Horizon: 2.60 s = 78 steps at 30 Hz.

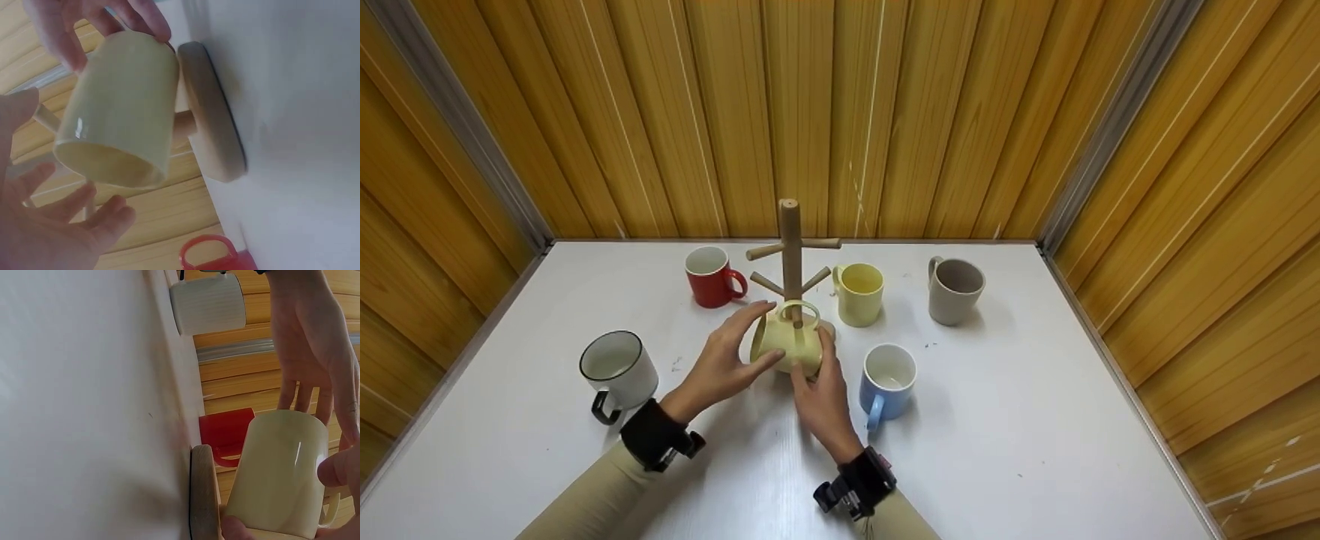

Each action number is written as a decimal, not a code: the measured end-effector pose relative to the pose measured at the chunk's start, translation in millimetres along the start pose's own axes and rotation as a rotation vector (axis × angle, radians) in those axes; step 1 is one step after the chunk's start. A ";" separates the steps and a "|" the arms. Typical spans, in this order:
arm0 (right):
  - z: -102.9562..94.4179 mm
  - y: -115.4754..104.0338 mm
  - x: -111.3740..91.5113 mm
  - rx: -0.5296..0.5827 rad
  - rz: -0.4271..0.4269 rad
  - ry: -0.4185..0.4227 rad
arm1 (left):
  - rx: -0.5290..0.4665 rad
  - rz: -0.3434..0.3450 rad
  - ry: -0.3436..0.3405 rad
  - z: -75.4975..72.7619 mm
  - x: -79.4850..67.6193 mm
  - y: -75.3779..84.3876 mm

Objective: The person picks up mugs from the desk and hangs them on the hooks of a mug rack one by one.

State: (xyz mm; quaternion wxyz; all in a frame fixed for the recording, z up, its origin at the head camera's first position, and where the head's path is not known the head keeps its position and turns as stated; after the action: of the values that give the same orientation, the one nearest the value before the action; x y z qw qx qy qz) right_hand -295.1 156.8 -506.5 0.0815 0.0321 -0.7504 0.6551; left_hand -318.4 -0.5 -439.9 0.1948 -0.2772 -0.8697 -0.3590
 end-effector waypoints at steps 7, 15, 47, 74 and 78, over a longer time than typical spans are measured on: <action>-2.4 -3.9 -2.9 -0.013 -0.011 0.017 | -0.017 0.008 0.086 -6.3 13.9 17.7; -1.4 -5.7 -6.9 0.005 -0.006 0.007 | -0.006 -0.048 0.109 -5.3 28.6 25.9; -0.1 -9.8 -14.3 0.012 -0.035 -0.030 | -0.048 -0.089 0.137 11.6 43.6 29.2; -2.7 -6.0 -10.9 -0.037 -0.033 -0.010 | -0.001 -0.025 0.190 6.6 43.2 33.0; -3.2 -7.0 -10.9 -0.043 -0.037 -0.011 | -0.031 -0.045 0.169 8.3 44.8 29.3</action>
State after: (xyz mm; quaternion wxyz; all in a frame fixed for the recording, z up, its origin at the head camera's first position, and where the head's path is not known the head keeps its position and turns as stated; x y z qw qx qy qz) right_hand -283.0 158.4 -501.0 0.0904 0.0479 -0.7641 0.6369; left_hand -335.8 38.1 -406.2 0.2551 -0.2294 -0.8505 -0.3988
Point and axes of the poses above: each hand's wrist, its own x-axis towards the middle knuckle, its own z-axis out of the palm, y = z × x, the point moved 8 cm from there along x, towards the middle knuckle, and after that the axes turned 7 degrees about x, right-handed, at the moved point
